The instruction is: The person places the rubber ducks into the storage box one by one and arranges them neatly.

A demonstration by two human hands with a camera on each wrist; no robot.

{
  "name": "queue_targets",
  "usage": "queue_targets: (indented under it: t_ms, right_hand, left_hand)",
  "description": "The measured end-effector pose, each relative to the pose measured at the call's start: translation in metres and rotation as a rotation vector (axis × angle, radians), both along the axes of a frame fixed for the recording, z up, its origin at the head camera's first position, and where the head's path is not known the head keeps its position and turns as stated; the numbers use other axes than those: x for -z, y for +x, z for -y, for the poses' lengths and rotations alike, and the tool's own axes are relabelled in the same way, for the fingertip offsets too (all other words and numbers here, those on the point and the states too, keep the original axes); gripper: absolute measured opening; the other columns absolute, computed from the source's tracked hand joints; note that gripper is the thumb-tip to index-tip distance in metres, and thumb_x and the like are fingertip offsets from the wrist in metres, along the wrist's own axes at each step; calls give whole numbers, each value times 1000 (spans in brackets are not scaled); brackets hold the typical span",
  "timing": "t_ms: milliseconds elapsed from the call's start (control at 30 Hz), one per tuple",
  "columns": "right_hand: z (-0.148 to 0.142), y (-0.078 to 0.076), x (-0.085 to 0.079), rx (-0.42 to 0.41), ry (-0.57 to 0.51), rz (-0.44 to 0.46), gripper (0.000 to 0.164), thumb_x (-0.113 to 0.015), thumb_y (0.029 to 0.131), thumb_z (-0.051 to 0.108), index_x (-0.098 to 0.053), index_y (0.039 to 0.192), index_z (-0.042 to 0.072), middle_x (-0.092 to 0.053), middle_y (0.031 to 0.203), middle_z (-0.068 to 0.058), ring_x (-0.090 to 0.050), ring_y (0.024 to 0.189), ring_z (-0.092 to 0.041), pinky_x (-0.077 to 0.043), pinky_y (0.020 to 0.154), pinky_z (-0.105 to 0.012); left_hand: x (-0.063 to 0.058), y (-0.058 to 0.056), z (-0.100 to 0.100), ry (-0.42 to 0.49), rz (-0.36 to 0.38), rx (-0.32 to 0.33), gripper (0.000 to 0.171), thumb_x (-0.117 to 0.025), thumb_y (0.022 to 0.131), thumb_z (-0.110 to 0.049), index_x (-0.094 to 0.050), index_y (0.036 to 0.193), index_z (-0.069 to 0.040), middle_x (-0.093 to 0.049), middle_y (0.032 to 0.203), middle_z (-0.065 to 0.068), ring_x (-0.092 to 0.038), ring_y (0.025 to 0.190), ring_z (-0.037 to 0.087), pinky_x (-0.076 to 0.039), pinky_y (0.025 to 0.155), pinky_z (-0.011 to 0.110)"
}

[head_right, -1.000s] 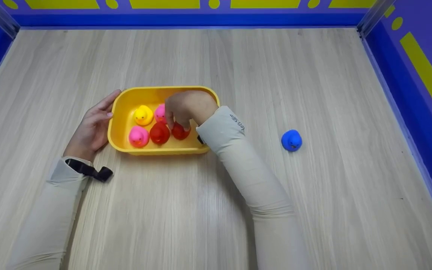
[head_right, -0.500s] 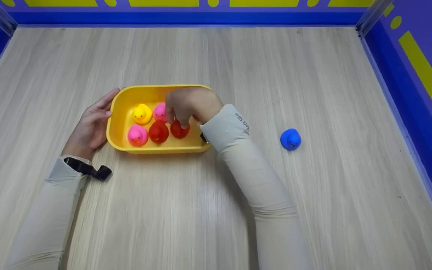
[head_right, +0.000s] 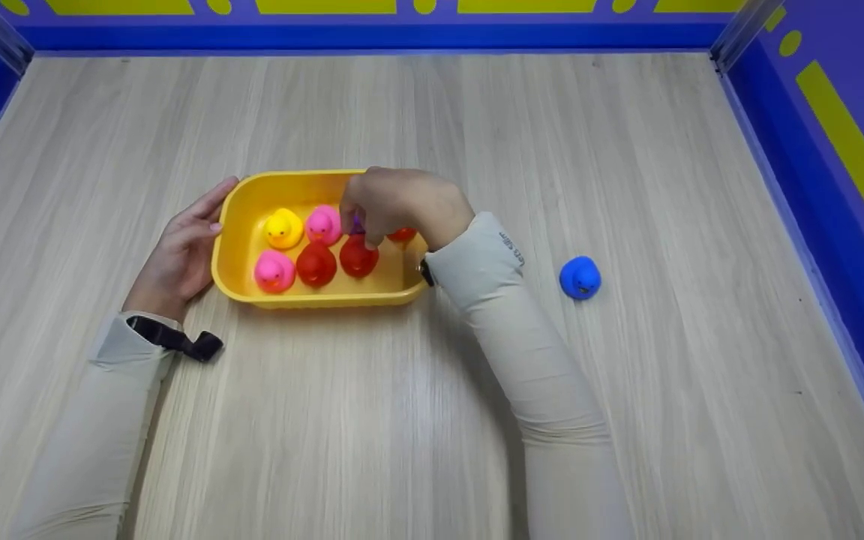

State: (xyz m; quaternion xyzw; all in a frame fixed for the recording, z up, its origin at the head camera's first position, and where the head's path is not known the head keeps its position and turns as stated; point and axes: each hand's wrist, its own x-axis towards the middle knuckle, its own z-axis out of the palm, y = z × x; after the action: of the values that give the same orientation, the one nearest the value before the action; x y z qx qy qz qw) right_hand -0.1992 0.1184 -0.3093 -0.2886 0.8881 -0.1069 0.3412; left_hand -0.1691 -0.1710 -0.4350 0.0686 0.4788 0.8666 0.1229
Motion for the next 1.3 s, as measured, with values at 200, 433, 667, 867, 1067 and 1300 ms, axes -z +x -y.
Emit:
queue_targets:
  t_ms: [200,433,667,867,1067,1300]
  right_hand:
    - [-15,4,0,-6,-115,-71,28,-69,85,9,-70,112,13,-69,98,-3,-60,90,-21,-54,82,-33]
    - [-32,8,3,-27,-206,-174,29,-69,86,10,-70,115,10,-70,102,-5,-61,94,-21,-55,87,-36]
    - [-50,12,7,-11,-290,-242,34,-69,86,9,-67,120,7,-68,114,-9,-62,105,-24,-54,92,-41]
    - [-64,15,13,25,-296,-277,32,-68,87,10,-68,119,9,-66,119,-6,-58,114,-25,-50,100,-44]
    - [-79,19,19,49,-327,-300,34,-70,86,10,-67,120,9,-65,116,-7,-59,110,-26,-52,97,-43]
    - [-95,25,25,66,-304,-369,36,-73,84,10,-67,120,9,-65,116,-7,-60,109,-25,-55,93,-42]
  left_hand:
    - [0,0,0,-3,6,3,62,-36,89,10,-26,149,2,-28,158,14,-27,145,21,-23,120,33]
    - [0,0,1,-7,4,12,63,-35,89,10,-23,150,2,-24,159,14,-25,146,22,-22,120,33]
    - [1,0,1,-1,8,-1,63,-37,88,10,-25,149,2,-27,158,14,-27,146,21,-23,120,33]
    - [1,0,0,2,4,3,62,-36,88,10,-25,149,3,-27,158,14,-26,146,22,-23,120,33]
    - [0,0,0,5,2,4,63,-35,88,11,-24,149,4,-25,158,16,-26,146,23,-23,120,34]
    - [0,0,0,-11,8,13,63,-35,89,9,-23,150,2,-24,159,15,-25,146,23,-23,120,33]
